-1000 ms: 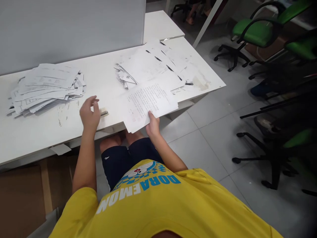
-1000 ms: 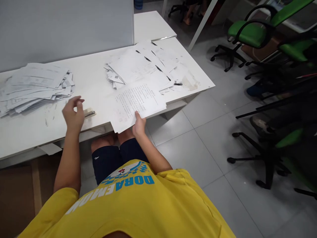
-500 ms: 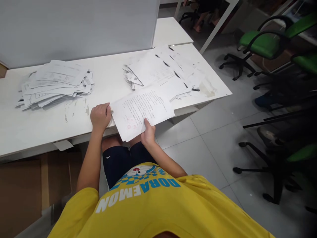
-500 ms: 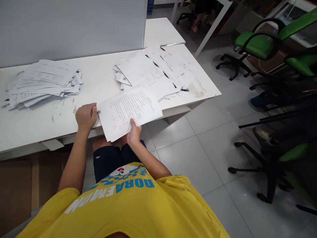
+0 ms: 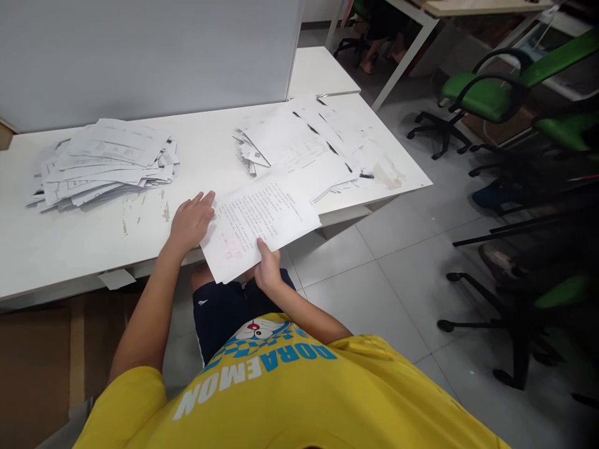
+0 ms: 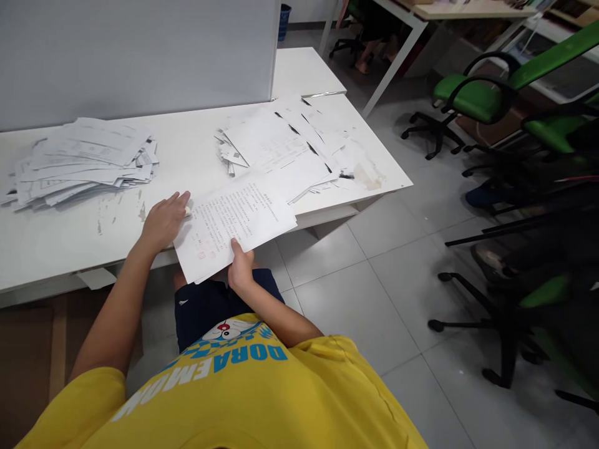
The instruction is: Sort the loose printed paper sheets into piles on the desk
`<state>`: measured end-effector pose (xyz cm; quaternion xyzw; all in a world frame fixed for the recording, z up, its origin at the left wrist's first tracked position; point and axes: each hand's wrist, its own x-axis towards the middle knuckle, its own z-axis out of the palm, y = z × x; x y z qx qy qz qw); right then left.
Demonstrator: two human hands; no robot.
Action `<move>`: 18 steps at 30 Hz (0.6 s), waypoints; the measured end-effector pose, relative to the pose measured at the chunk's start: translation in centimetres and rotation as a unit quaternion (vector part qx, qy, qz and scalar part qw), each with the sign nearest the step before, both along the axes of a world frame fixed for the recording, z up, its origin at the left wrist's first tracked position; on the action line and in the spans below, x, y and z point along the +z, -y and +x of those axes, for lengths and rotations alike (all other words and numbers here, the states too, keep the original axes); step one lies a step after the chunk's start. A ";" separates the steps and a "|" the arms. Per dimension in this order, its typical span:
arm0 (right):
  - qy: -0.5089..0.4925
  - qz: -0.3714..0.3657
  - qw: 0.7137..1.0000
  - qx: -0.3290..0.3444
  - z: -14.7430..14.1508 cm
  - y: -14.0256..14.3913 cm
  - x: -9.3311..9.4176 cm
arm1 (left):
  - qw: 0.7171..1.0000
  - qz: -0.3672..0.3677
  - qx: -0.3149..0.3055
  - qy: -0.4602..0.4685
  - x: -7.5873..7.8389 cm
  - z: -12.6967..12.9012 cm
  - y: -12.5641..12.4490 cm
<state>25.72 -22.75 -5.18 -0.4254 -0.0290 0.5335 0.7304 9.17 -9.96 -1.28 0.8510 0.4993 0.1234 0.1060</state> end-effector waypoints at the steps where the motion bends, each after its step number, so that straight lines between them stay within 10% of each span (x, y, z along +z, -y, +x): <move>1: -0.005 0.001 1.000 0.001 -0.2 0.1 -0.1 | 1.000 -0.001 -0.002 -0.007 0.1 0.0 0.0; 18: -0.015 -0.028 0.999 0.019 -0.5 0.3 -0.4 | 0.996 0.028 -0.028 -0.081 -0.5 1.2 0.5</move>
